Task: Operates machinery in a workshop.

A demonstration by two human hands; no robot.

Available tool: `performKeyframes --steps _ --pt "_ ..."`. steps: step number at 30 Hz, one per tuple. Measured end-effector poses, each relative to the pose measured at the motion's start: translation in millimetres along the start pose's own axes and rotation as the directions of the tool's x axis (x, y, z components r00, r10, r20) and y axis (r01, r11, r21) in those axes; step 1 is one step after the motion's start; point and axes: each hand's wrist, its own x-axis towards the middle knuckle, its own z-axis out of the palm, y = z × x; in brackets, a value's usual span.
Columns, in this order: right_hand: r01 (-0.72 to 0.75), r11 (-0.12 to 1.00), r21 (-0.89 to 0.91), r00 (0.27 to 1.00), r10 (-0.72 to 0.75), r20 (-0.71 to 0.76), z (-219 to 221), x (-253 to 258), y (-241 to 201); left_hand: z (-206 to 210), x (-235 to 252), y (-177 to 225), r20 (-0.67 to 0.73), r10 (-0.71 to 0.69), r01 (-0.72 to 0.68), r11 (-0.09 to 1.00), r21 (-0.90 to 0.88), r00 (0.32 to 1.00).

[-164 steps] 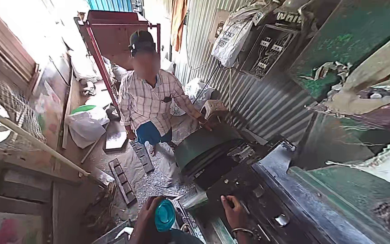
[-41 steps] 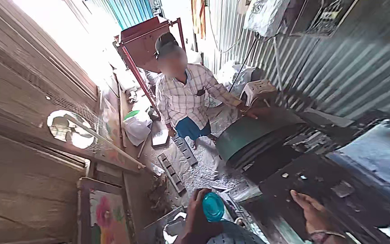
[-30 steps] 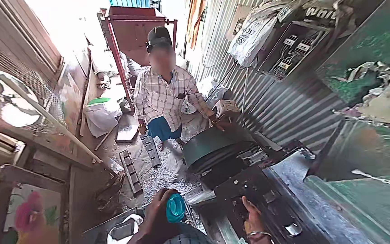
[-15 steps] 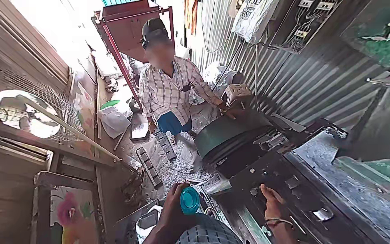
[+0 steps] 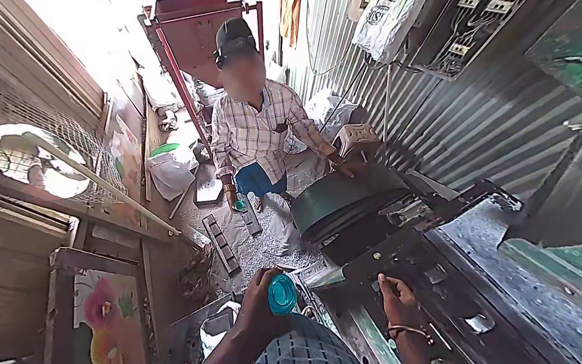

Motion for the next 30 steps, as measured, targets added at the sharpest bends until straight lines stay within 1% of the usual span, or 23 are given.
performKeyframes --steps 4,9,14,20,23,27,30 --pt "0.005 0.999 -0.041 1.0 -0.004 0.018 0.1 -3.2 -6.5 -0.6 -0.1 -0.3 -0.003 0.011 -0.011 1.0 -0.009 1.0" --pt "0.062 0.995 -0.079 0.998 -0.061 0.02 2.8 -0.4 -3.7 1.0 2.7 -0.4 -0.031 0.035 -0.035 0.999 0.011 0.999" --pt "0.08 0.991 -0.11 0.996 -0.076 0.042 -0.1 -1.6 -2.7 -1.6 4.7 4.3 0.001 0.047 -0.047 0.999 0.004 0.999" --pt "0.057 0.996 -0.066 0.997 -0.052 0.064 1.5 -0.5 -1.8 -2.1 6.6 5.1 0.008 0.078 -0.078 0.997 -0.018 0.997" --pt "0.052 0.995 -0.088 0.997 -0.046 0.067 0.4 -1.3 -6.7 -1.2 6.1 3.9 -0.001 0.092 -0.092 0.996 -0.01 0.996" --pt "0.075 0.992 -0.104 0.996 -0.07 0.054 1.0 -1.9 -7.7 -2.4 4.7 4.0 0.007 0.073 -0.073 0.997 -0.003 0.997" --pt "0.06 0.993 -0.099 0.997 -0.054 0.06 0.8 -1.8 -6.0 -2.9 2.7 4.3 -0.006 0.053 -0.053 0.999 0.005 0.999"
